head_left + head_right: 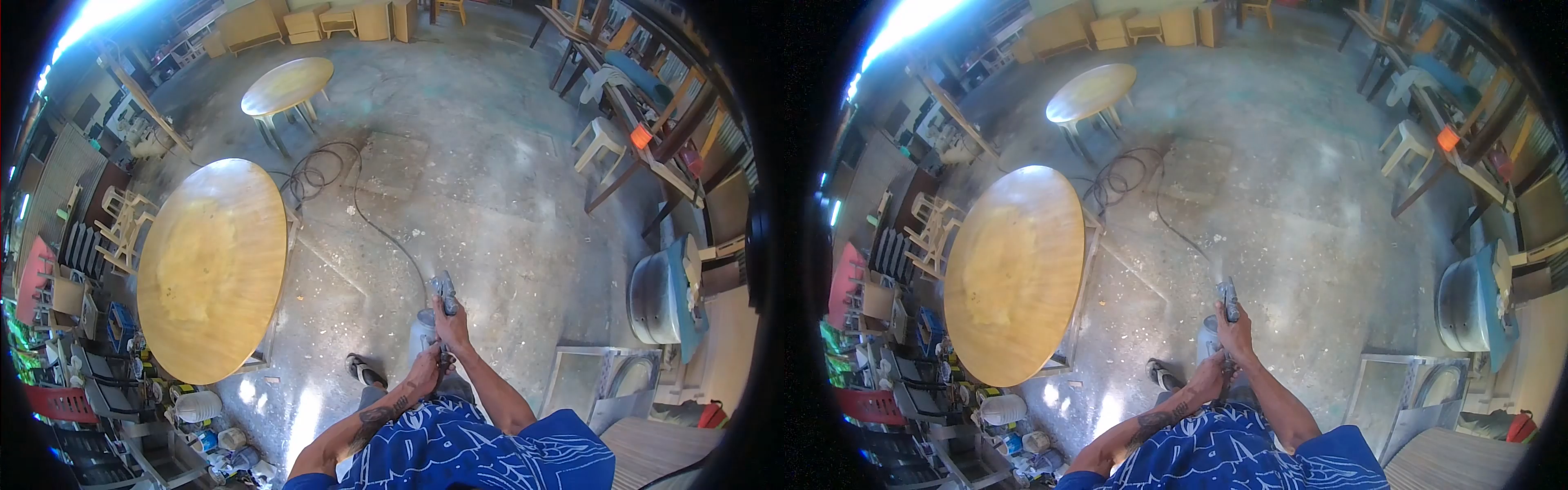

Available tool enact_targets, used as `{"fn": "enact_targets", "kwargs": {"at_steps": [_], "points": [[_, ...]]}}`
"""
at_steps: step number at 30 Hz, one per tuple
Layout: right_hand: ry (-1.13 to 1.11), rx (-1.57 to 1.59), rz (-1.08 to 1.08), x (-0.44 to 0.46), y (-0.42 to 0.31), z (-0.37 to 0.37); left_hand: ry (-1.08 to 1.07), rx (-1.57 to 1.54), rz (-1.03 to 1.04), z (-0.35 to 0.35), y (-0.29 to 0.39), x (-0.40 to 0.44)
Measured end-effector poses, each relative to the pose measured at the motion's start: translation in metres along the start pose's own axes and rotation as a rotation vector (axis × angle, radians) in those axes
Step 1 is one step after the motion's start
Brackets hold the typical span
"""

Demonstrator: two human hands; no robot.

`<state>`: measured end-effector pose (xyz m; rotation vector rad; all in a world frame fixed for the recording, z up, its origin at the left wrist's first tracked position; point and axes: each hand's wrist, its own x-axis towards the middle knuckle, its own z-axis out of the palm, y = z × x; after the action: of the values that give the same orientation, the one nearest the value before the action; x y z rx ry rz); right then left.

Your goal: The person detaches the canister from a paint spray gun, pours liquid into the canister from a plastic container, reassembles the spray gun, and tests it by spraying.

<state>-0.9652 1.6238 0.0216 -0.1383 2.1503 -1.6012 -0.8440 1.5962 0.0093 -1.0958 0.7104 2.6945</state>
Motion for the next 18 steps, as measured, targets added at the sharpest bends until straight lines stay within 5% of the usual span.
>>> {"fn": "enact_targets", "kwargs": {"at_steps": [18], "points": [[-0.069,-0.086,0.044,0.0015,-0.0046,0.0037,0.028,0.03,0.033,-0.0021,0.0019,-0.003]]}}
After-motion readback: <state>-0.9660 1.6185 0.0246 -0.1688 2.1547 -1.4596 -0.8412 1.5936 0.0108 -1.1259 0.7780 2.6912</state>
